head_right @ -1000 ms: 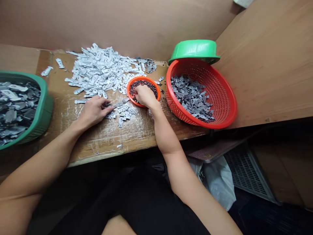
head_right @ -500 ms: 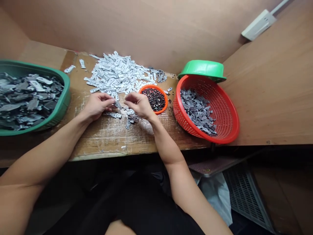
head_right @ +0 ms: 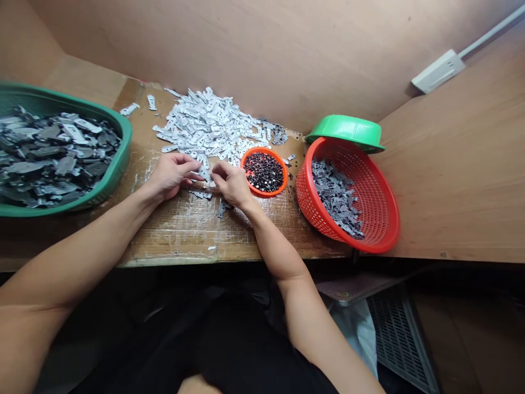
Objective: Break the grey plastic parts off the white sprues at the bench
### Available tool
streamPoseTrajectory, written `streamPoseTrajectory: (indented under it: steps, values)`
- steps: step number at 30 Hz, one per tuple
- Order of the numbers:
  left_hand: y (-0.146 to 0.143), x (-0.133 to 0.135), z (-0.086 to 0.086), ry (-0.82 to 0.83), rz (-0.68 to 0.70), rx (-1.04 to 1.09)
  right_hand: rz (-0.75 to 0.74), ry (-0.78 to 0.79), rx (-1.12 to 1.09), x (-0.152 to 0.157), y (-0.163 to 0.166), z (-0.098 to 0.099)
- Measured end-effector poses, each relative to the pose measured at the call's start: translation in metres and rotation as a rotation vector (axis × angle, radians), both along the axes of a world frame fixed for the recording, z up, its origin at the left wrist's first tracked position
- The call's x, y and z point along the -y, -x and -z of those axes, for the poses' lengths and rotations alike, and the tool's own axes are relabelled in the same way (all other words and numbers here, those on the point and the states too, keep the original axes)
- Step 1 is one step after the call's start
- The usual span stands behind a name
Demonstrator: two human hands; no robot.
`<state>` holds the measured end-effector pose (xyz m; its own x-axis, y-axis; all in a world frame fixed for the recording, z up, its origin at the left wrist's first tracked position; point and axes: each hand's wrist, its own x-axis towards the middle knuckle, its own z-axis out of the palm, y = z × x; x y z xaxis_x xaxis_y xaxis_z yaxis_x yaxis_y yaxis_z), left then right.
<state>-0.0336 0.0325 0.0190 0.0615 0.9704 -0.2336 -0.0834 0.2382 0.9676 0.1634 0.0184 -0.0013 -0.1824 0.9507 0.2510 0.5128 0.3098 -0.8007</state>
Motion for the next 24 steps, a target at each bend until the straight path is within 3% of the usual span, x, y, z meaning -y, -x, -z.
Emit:
streamPoseTrajectory:
  steps: [5, 10, 15, 18, 20, 24]
  values:
    - [0.0, -0.002, -0.001, 0.05, -0.018, -0.009, -0.008, -0.013, 0.024, -0.005, -0.011, -0.002]
    - [0.015, -0.017, -0.002, 0.045, -0.128, -0.02, 0.131, -0.05, 0.115, -0.031, -0.041, -0.015]
    - [0.032, -0.034, -0.001, 0.035, -0.255, -0.01, -0.096, 0.057, 0.426, -0.066, -0.026, -0.024]
    - [0.034, -0.038, 0.003, 0.038, -0.269, -0.011, -0.102, 0.084, 0.573, -0.075, -0.006, -0.026]
    - [0.034, -0.039, 0.006, 0.024, -0.268, -0.014, -0.108, 0.084, 0.596, -0.073, -0.001, -0.028]
    - [0.033, -0.04, 0.009, 0.02, -0.275, 0.001, -0.318, 0.168, 0.528, -0.056, -0.003, -0.032]
